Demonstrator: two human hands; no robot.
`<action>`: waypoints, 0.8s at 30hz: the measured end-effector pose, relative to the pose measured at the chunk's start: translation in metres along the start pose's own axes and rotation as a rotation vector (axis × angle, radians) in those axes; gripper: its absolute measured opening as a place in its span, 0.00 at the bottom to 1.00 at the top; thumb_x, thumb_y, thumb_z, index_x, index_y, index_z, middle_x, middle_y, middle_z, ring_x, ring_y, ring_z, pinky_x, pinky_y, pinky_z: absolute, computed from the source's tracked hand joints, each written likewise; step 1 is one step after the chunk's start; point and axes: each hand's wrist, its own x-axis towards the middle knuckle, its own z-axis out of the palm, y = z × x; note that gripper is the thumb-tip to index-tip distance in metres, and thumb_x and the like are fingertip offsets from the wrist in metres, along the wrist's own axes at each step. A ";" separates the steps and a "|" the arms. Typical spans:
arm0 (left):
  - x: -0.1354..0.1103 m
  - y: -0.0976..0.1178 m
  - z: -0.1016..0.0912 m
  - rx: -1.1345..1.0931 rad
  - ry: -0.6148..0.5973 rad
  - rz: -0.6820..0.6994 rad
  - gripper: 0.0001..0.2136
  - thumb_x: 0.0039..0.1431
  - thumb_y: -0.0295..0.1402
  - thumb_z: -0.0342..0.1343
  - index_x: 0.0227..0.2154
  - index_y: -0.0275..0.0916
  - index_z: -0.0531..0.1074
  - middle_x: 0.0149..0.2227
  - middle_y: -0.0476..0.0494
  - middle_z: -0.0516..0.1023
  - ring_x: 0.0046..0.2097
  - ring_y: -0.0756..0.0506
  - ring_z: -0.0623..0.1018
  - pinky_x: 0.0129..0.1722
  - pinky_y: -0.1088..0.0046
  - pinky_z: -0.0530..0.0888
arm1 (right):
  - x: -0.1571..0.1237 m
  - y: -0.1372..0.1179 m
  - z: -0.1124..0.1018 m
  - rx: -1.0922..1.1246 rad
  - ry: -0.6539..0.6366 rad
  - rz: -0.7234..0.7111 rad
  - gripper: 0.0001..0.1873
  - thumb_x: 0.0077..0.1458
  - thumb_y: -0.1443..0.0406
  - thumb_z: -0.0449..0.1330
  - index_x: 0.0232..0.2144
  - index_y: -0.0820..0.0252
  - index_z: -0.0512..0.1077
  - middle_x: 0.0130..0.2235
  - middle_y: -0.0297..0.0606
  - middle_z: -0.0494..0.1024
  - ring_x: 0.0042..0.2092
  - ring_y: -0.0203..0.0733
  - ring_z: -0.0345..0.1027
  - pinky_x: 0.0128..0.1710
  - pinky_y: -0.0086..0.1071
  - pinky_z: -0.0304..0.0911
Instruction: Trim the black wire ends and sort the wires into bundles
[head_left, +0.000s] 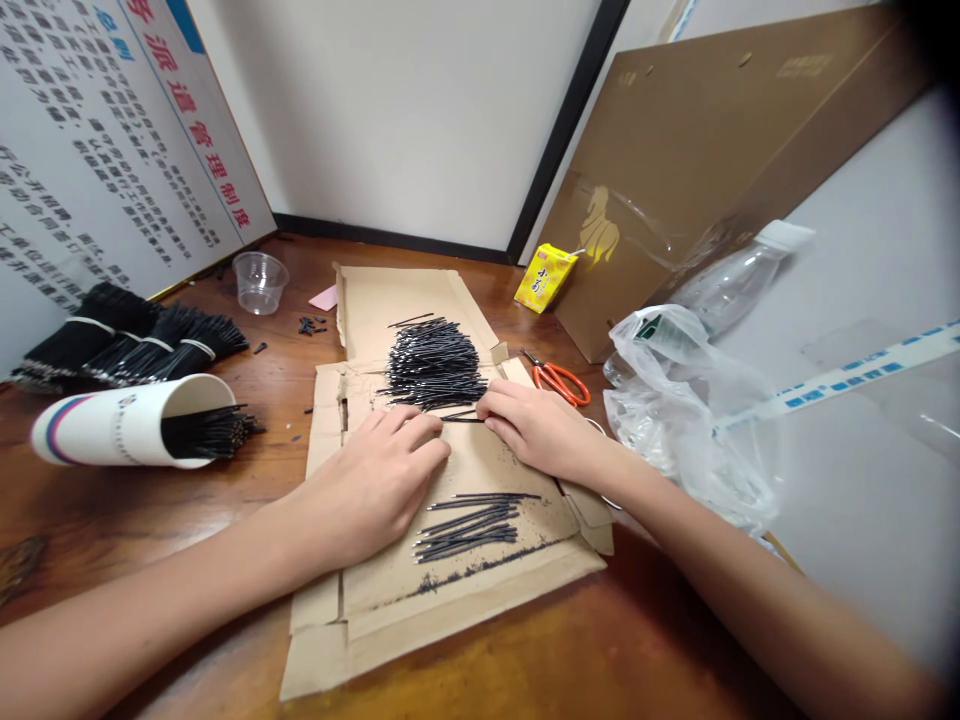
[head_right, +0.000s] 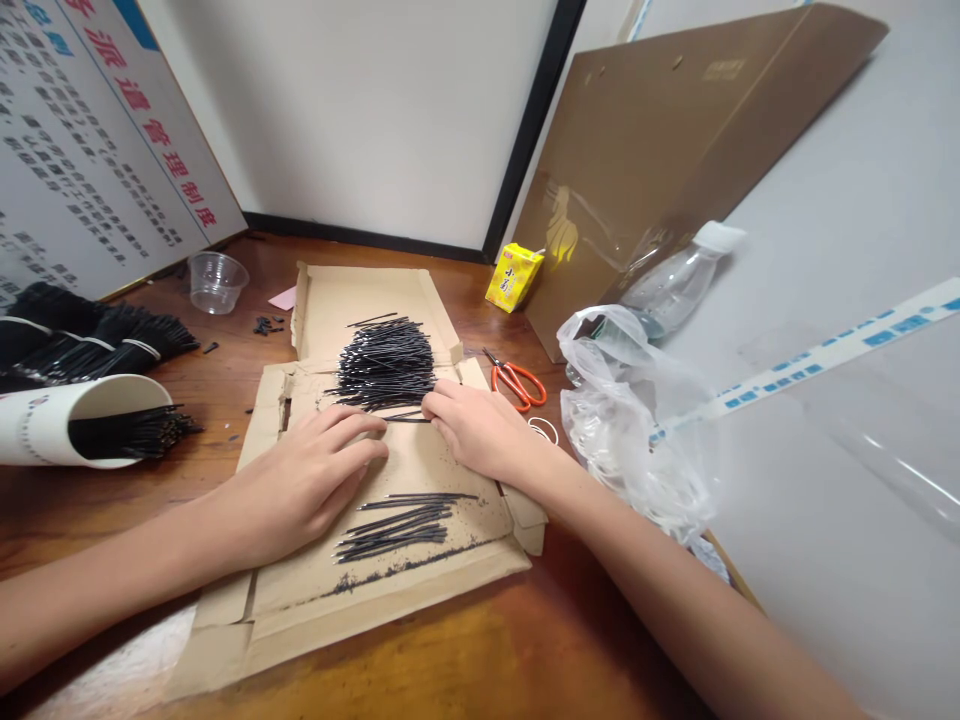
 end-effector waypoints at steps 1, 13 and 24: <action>0.000 0.000 0.000 0.000 0.002 0.000 0.10 0.66 0.25 0.45 0.43 0.35 0.71 0.50 0.36 0.71 0.51 0.37 0.67 0.49 0.54 0.67 | 0.000 0.000 0.000 0.001 0.001 -0.001 0.09 0.64 0.69 0.49 0.37 0.58 0.69 0.40 0.39 0.72 0.42 0.42 0.66 0.39 0.33 0.59; 0.000 0.000 0.001 -0.001 0.000 0.000 0.11 0.66 0.24 0.45 0.43 0.35 0.71 0.50 0.36 0.71 0.50 0.37 0.66 0.49 0.55 0.67 | -0.001 0.000 0.000 0.002 -0.002 0.005 0.09 0.64 0.69 0.49 0.36 0.59 0.69 0.40 0.38 0.72 0.42 0.42 0.66 0.39 0.33 0.59; 0.001 0.000 0.000 -0.009 0.010 -0.001 0.10 0.66 0.24 0.45 0.43 0.36 0.71 0.50 0.36 0.71 0.51 0.37 0.67 0.49 0.55 0.67 | 0.000 -0.001 0.000 0.018 -0.002 0.002 0.08 0.64 0.69 0.49 0.36 0.58 0.69 0.40 0.38 0.72 0.42 0.41 0.66 0.39 0.33 0.59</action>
